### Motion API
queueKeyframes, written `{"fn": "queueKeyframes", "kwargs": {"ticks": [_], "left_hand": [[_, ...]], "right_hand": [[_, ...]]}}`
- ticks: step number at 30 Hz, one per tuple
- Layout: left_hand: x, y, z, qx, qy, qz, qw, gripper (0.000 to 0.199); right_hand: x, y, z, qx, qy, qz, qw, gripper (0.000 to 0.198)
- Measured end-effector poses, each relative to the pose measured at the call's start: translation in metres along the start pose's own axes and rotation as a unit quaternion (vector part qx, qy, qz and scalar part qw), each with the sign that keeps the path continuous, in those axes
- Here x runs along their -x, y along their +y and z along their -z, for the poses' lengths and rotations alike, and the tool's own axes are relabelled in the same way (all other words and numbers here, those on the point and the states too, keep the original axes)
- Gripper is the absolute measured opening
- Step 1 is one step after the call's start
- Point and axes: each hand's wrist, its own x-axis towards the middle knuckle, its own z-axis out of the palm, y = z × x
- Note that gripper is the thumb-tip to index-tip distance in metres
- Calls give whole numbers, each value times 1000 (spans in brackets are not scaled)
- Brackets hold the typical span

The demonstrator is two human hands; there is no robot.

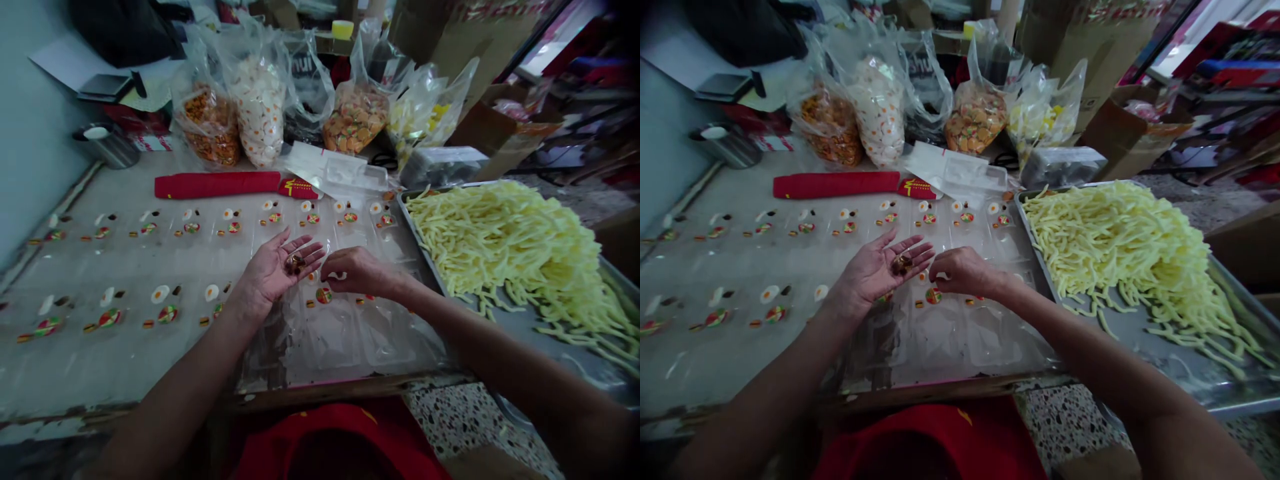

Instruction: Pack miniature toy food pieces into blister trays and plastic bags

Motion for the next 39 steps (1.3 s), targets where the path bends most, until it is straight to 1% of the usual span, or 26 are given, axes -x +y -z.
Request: {"fn": "queueKeyframes", "kwargs": {"ticks": [2,4,5,7,10,11,13,15,17,19,20,22,24,25,27,29,31,34,37,39], "left_hand": [[-2,1,0,-5,9,-8,1000,42],[-2,3,3,-12,5,-15,1000,42],[-3,3,5,-13,1,-18,1000,43],[-3,3,7,-8,-10,-20,1000,45],[-5,-1,5,-4,-28,-7,1000,48],[-6,-2,3,-7,-37,4,999,49],[-9,-6,-4,-14,-52,20,998,49],[-11,-10,-14,-15,-61,25,998,48],[-15,-15,-24,-14,-61,27,998,45],[-17,-20,-32,-9,-52,34,998,40],[-18,-22,-34,-5,-39,37,999,37],[-18,-26,-35,-3,-4,39,999,31],[-17,-28,-33,-10,17,33,999,27],[-16,-29,-32,-14,12,29,999,28],[-14,-29,-31,-15,-27,21,999,31],[-14,-29,-31,-14,-68,19,997,36],[-17,-30,-33,-16,-92,24,995,40],[-24,-34,-34,-16,-110,39,993,48],[-29,-37,-33,-16,-116,49,992,55],[-29,-37,-31,-23,-107,50,993,58]], "right_hand": [[-5,6,-3,20,-16,40,999,17],[-5,13,-3,16,-5,54,998,19],[-4,15,-2,4,11,49,999,21],[-1,14,0,-34,59,11,998,23],[-2,1,3,-66,125,-56,988,25],[-4,-5,3,-68,137,-65,986,26],[-10,-17,3,-74,151,-60,984,27],[-16,-22,4,-101,161,-72,979,23],[-17,-20,9,-157,182,-121,963,15],[-10,-12,19,-229,200,-187,934,7],[-3,-8,25,-260,210,-218,917,6],[16,-1,37,-290,221,-279,888,12],[38,0,43,-277,216,-334,875,16],[49,-2,42,-256,206,-359,873,17],[66,-9,35,-177,193,-401,878,14],[76,-15,25,-81,207,-427,877,10],[79,-15,15,-27,217,-434,874,9],[80,-2,7,-32,207,-423,882,9],[80,10,8,-36,199,-407,891,12],[79,10,12,-31,207,-406,890,18]]}}
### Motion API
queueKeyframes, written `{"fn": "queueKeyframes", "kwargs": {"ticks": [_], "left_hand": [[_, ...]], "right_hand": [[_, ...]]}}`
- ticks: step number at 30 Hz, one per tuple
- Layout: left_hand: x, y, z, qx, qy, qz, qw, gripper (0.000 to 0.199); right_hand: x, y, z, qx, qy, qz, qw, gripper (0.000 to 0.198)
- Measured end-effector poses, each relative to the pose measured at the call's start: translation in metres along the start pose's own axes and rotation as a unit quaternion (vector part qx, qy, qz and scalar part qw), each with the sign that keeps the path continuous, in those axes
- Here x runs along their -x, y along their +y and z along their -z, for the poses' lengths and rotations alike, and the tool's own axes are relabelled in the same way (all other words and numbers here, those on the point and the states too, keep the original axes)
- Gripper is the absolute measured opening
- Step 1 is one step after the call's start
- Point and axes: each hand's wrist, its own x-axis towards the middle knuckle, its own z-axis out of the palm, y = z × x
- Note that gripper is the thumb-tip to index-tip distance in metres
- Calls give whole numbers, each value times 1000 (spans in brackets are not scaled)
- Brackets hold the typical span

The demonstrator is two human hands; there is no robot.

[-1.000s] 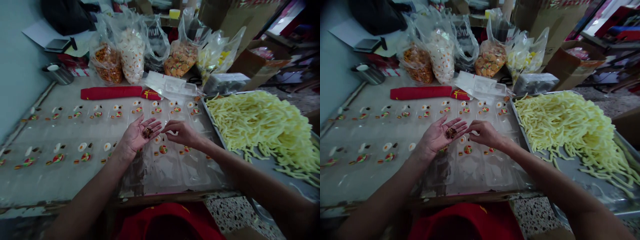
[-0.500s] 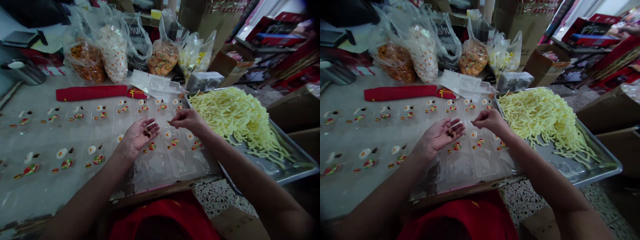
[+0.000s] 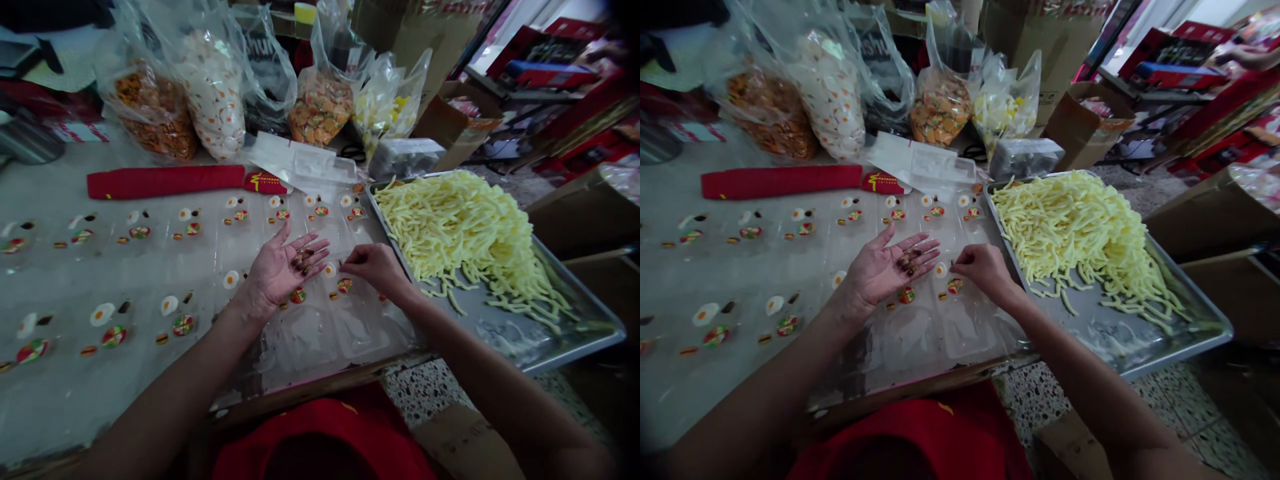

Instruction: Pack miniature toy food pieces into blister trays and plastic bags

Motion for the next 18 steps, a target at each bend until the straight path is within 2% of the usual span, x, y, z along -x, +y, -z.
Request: {"fn": "queueKeyframes", "kwargs": {"ticks": [3,7,9,11,13,16,18], "left_hand": [[3,-1,1,-11,16,12,1000,63],[2,-7,-11,-13,-18,39,999,66],[-2,-10,-24,-9,-43,42,998,66],[-7,-12,-37,-10,-47,41,998,62],[-12,-13,-46,-15,-29,38,999,57],[-19,-13,-45,-23,17,32,999,48],[-23,-15,-40,-28,39,32,998,45]], "right_hand": [[3,-17,3,-25,30,28,999,22],[4,-48,0,-32,4,180,983,18],[-2,-55,5,-24,-7,209,978,19],[-8,-50,20,-62,6,161,985,17],[-10,-34,42,-109,31,74,991,17],[1,1,72,-94,53,-41,993,18],[14,22,80,-68,45,-88,993,16]]}}
